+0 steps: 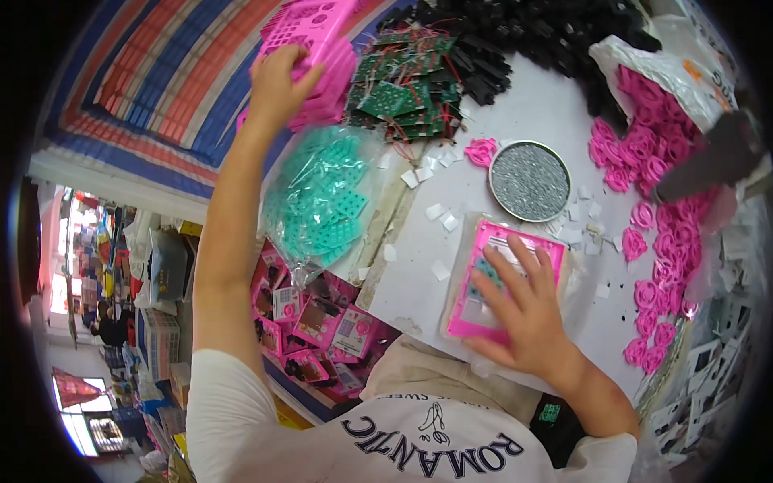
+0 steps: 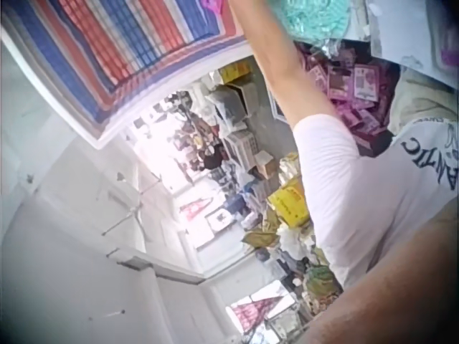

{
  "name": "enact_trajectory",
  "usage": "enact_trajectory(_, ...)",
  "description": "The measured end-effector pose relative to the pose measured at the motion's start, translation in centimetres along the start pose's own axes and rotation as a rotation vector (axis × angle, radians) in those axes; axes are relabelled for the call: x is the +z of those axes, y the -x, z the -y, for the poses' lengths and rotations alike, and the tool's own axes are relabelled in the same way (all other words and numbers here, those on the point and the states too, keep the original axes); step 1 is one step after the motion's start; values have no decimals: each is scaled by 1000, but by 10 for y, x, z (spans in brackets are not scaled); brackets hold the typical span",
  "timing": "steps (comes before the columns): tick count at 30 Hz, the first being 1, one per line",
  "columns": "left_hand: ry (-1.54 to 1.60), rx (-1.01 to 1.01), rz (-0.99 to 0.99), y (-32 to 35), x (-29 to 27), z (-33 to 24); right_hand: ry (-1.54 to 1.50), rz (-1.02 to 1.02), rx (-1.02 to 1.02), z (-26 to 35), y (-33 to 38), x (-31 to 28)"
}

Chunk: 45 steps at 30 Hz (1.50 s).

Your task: Assembling pink toy calculators by gluing parts and placing them in packaging.

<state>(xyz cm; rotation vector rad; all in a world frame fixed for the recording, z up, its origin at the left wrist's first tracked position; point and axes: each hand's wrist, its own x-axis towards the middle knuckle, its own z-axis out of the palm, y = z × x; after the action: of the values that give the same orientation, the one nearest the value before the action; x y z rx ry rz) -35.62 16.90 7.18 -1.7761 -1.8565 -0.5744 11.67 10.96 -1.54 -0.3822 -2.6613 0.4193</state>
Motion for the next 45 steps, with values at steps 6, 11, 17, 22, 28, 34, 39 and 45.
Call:
enact_trajectory(6, 296, 305, 112, 127, -85, -212, -1681, -360, 566, 3, -39, 7)
enact_trajectory(11, 754, 42, 188, 169, -104, -260, -1846, -236, 508, -1, -13, -12)
enact_trajectory(17, 1651, -757, 357, 179, -58, -284, -1633, -60, 664, -8, 46, -24)
enact_trajectory(22, 1614, -944, 486, 185, -73, -271, -929, 2, 676, -21, 103, -56)
enact_trajectory(28, 1497, -937, 283, 195, -68, -251, 569, -404, 1289, -136, 267, -192)
enact_trajectory(34, 1503, -906, 250, 199, -67, -257, 952, 4, 1830, -163, 346, -260)
enact_trajectory(39, 1500, -902, 236, 200, -65, -260, 891, 108, 1711, -158, 350, -229)
enact_trajectory(45, 1550, -892, 208, 202, -70, -262, 997, -603, 1452, -144, 383, -269)
